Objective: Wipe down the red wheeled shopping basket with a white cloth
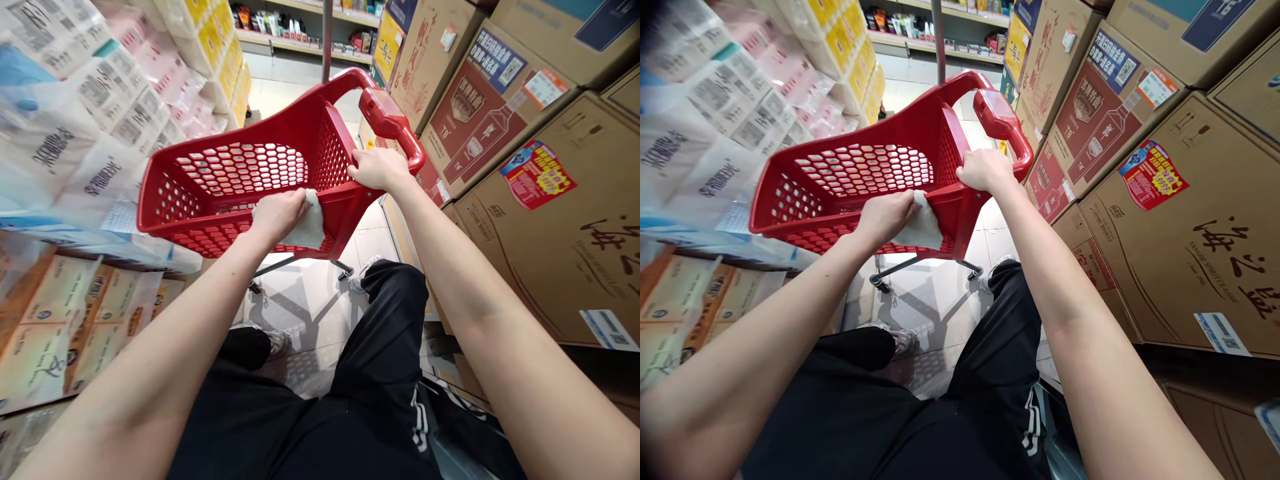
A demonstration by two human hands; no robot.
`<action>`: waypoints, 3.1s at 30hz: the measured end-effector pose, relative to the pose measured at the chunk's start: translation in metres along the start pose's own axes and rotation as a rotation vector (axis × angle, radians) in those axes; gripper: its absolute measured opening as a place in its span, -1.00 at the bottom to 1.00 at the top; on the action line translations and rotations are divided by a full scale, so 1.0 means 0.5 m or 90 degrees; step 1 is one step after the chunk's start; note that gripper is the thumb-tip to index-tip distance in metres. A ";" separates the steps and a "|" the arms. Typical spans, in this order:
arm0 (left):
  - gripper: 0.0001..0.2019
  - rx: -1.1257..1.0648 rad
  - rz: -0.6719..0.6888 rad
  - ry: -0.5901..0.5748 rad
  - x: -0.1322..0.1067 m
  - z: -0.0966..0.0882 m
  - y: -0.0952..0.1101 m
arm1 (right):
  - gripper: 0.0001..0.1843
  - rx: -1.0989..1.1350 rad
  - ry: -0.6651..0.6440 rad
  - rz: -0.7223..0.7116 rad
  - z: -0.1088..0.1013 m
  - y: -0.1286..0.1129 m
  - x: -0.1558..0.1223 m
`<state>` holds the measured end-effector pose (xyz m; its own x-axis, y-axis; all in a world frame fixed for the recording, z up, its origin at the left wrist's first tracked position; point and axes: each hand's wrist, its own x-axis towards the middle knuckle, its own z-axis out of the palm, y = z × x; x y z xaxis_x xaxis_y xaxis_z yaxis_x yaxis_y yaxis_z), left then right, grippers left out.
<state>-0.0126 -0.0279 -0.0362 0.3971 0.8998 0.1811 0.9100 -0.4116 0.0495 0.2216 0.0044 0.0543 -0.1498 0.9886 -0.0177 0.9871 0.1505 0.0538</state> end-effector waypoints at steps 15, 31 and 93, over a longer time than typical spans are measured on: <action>-0.63 -0.006 -0.022 0.018 0.005 -0.005 0.033 | -0.22 0.058 0.007 0.005 0.021 -0.068 0.016; -0.63 0.048 -0.033 -0.006 -0.090 0.011 -0.059 | -0.25 0.029 0.006 0.002 0.047 -0.038 0.009; -0.65 0.032 0.068 -0.055 -0.021 0.014 0.029 | -0.34 -0.025 0.010 -0.027 0.049 0.011 0.005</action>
<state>-0.0030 -0.0424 -0.0442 0.4985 0.8613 0.0976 0.8661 -0.4996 -0.0148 0.2282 0.0076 0.0302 -0.1932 0.9811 -0.0050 0.9769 0.1929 0.0923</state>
